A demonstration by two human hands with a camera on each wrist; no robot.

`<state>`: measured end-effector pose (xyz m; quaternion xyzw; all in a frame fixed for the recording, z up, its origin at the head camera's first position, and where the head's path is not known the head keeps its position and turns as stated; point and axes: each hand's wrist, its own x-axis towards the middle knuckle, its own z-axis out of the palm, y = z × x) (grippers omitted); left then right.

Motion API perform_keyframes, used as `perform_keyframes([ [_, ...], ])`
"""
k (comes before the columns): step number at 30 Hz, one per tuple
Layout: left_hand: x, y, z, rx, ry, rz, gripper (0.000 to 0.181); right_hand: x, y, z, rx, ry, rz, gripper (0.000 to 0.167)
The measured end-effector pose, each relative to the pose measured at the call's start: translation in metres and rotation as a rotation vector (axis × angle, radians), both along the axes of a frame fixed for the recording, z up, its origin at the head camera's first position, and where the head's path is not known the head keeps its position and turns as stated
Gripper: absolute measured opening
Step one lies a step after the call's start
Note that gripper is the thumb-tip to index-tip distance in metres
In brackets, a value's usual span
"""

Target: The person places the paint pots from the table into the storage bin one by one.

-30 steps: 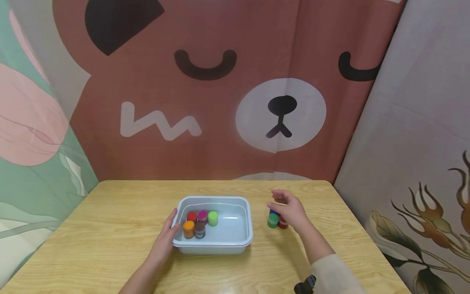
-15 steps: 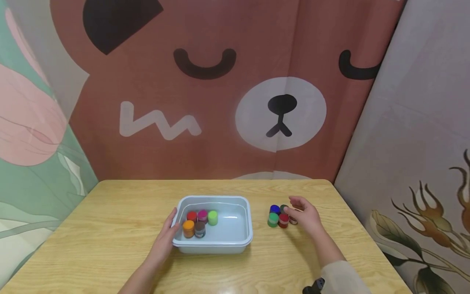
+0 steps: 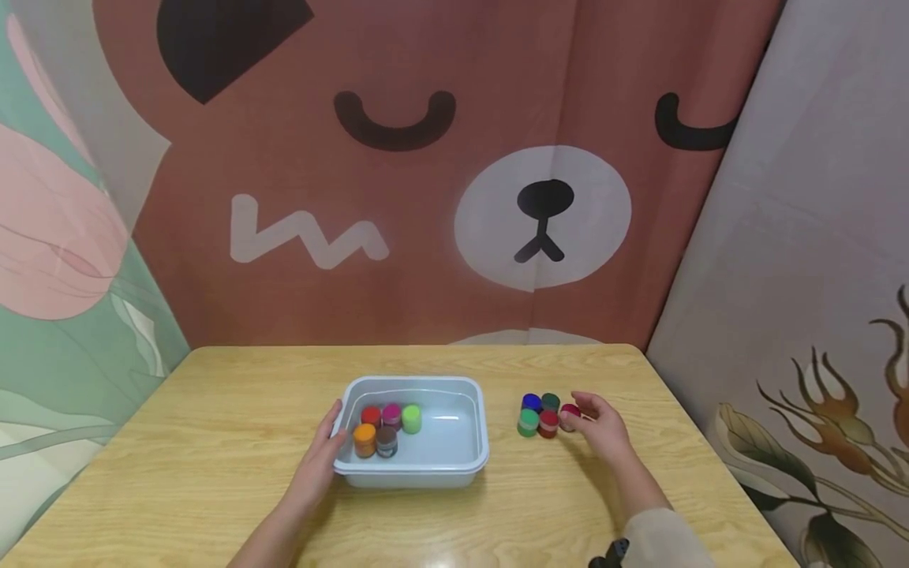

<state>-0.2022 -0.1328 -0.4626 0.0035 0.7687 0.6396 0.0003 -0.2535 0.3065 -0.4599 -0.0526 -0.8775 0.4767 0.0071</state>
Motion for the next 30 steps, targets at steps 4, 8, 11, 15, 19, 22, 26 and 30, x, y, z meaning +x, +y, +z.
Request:
perform_keyframes([
  [4, 0.000, -0.001, 0.001, 0.001, 0.002, 0.003, 0.058, -0.002, 0.000, -0.003, 0.006, 0.008, -0.004, 0.066],
  [8, 0.000, -0.001, 0.001, 0.003, 0.006, 0.001, 0.058, -0.003, 0.000, -0.006, 0.003, -0.015, -0.016, 0.066],
  [11, -0.001, 0.000, 0.000, 0.006, 0.004, -0.004, 0.058, -0.003, 0.000, -0.008, 0.004, -0.036, -0.023, 0.065],
  [15, -0.002, 0.000, 0.000, 0.000, -0.003, -0.010, 0.058, -0.004, 0.000, -0.010, 0.004, -0.034, -0.020, 0.066],
  [19, -0.002, -0.001, 0.000, -0.003, -0.003, -0.008, 0.058, -0.005, 0.001, -0.011, 0.009, -0.037, -0.020, 0.066],
  [22, -0.001, 0.000, 0.000, -0.004, -0.001, -0.005, 0.057, -0.005, 0.001, -0.012, 0.021, -0.043, -0.023, 0.067],
  [26, 0.001, 0.000, 0.001, -0.004, -0.001, -0.002, 0.058, -0.005, 0.002, -0.012, 0.029, -0.038, -0.021, 0.066],
  [30, 0.001, 0.000, 0.002, 0.002, -0.004, -0.003, 0.058, -0.004, 0.002, -0.012, 0.012, -0.042, -0.030, 0.066],
])
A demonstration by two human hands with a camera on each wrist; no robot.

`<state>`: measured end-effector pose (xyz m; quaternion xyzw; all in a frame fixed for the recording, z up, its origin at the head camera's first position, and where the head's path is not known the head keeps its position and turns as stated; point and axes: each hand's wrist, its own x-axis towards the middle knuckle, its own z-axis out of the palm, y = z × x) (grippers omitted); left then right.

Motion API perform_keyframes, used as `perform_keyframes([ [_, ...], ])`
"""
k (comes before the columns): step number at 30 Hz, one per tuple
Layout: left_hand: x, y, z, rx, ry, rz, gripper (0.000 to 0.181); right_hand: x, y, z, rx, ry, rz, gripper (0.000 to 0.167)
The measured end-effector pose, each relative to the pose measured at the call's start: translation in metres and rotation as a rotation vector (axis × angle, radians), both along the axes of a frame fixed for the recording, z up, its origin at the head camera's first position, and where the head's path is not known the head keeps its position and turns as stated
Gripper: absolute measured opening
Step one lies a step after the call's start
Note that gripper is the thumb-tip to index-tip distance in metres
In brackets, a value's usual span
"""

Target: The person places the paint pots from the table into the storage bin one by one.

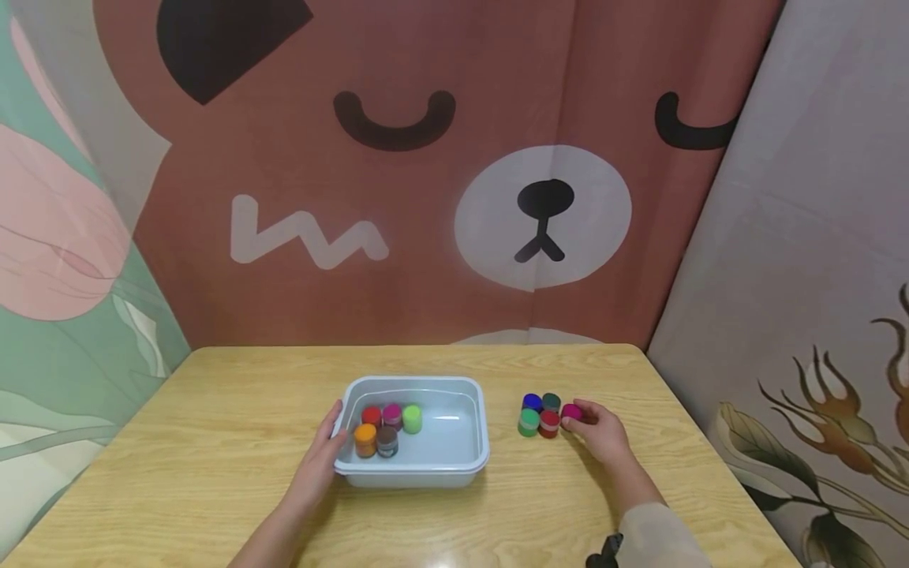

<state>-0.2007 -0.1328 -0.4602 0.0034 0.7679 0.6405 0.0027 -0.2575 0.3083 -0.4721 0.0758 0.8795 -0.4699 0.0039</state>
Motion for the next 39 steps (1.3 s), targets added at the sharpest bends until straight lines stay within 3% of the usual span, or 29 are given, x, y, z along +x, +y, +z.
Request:
perform_keyframes([
  [7, 0.000, 0.000, 0.000, 0.009, 0.016, -0.012, 0.058, 0.002, 0.000, 0.009, -0.055, 0.008, -0.006, 0.071],
  [16, -0.001, 0.000, -0.002, 0.007, 0.005, -0.010, 0.057, 0.004, -0.010, 0.037, -0.061, 0.062, 0.009, 0.075],
  [39, -0.001, 0.000, -0.003, 0.020, 0.017, -0.005, 0.058, 0.002, -0.064, 0.077, -0.123, 0.120, 0.151, 0.069],
])
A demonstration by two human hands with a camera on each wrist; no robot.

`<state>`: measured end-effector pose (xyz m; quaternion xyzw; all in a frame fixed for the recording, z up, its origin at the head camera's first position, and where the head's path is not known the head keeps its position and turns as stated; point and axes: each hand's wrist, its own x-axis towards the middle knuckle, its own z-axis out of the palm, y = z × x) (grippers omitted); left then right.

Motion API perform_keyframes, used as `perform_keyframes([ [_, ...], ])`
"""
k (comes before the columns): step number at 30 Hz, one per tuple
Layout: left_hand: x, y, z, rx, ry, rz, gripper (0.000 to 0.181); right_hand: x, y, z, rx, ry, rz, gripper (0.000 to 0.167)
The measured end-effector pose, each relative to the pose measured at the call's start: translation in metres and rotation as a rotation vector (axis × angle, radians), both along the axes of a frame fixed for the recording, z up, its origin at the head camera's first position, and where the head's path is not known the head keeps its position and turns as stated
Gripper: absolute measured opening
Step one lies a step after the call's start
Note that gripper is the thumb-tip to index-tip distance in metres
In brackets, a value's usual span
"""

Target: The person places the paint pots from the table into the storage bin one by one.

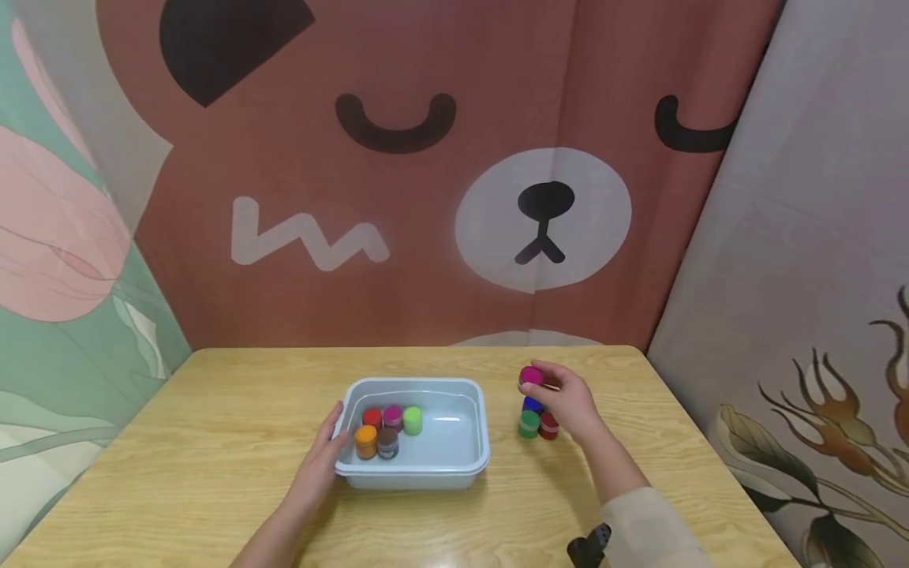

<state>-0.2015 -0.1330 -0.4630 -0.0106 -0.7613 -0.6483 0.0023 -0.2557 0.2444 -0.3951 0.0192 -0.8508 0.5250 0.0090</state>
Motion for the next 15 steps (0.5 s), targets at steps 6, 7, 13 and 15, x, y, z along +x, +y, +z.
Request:
perform_keyframes([
  [6, 0.000, 0.000, 0.000, -0.008, 0.004, 0.004, 0.058, 0.000, -0.015, 0.005, -0.001, -0.004, 0.017, 0.067],
  [7, 0.000, 0.000, 0.000, -0.007, 0.005, 0.005, 0.058, 0.000, -0.017, 0.006, -0.002, -0.003, 0.020, 0.066],
  [13, 0.000, 0.000, 0.001, -0.016, -0.003, 0.011, 0.058, -0.001, -0.030, 0.009, -0.021, -0.003, 0.049, 0.065],
  [15, 0.000, 0.000, 0.001, -0.016, -0.003, 0.011, 0.058, -0.002, -0.033, 0.009, -0.016, -0.003, 0.061, 0.065],
])
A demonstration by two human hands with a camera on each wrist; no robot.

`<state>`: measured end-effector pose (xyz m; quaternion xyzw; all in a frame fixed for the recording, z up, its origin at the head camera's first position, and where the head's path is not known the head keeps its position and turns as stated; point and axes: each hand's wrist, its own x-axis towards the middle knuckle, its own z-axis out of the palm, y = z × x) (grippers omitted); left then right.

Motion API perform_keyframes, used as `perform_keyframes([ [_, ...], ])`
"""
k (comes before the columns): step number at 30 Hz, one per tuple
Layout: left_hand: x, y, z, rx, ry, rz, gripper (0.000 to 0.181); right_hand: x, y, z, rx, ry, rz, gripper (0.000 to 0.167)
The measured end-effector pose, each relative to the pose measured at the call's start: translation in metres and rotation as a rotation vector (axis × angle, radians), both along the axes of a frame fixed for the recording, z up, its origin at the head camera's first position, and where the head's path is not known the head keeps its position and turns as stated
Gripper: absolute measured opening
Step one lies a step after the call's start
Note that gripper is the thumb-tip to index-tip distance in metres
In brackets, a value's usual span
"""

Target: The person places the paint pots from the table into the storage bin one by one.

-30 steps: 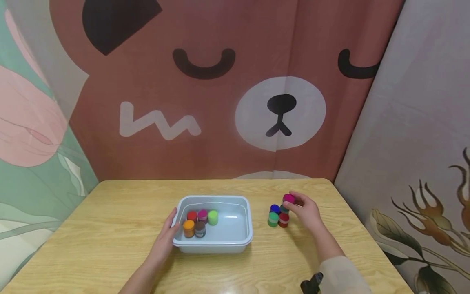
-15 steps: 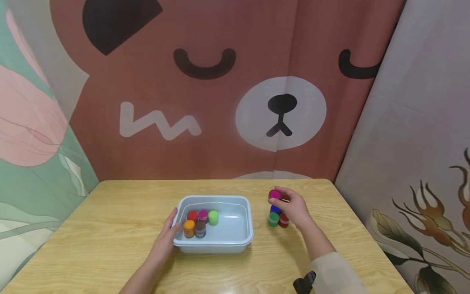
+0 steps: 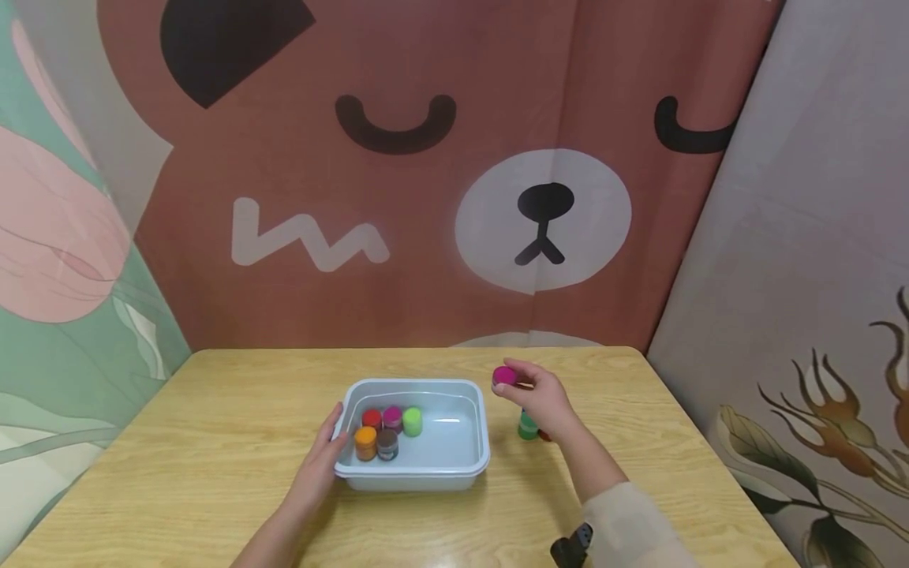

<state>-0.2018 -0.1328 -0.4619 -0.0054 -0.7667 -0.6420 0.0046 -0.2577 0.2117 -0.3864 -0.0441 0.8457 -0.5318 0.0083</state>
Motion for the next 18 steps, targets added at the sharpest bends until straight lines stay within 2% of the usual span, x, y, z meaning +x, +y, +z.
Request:
perform_keyframes([
  [5, 0.000, 0.000, -0.001, 0.000, 0.006, 0.001, 0.058, -0.001, -0.009, -0.001, 0.012, 0.021, 0.022, 0.063],
  [10, 0.001, 0.000, -0.002, -0.005, 0.006, 0.001, 0.058, -0.001, -0.021, -0.001, -0.040, 0.025, 0.042, 0.061],
  [18, 0.001, 0.000, 0.000, -0.001, 0.010, -0.011, 0.058, -0.002, -0.043, 0.001, -0.021, 0.018, 0.069, 0.056],
])
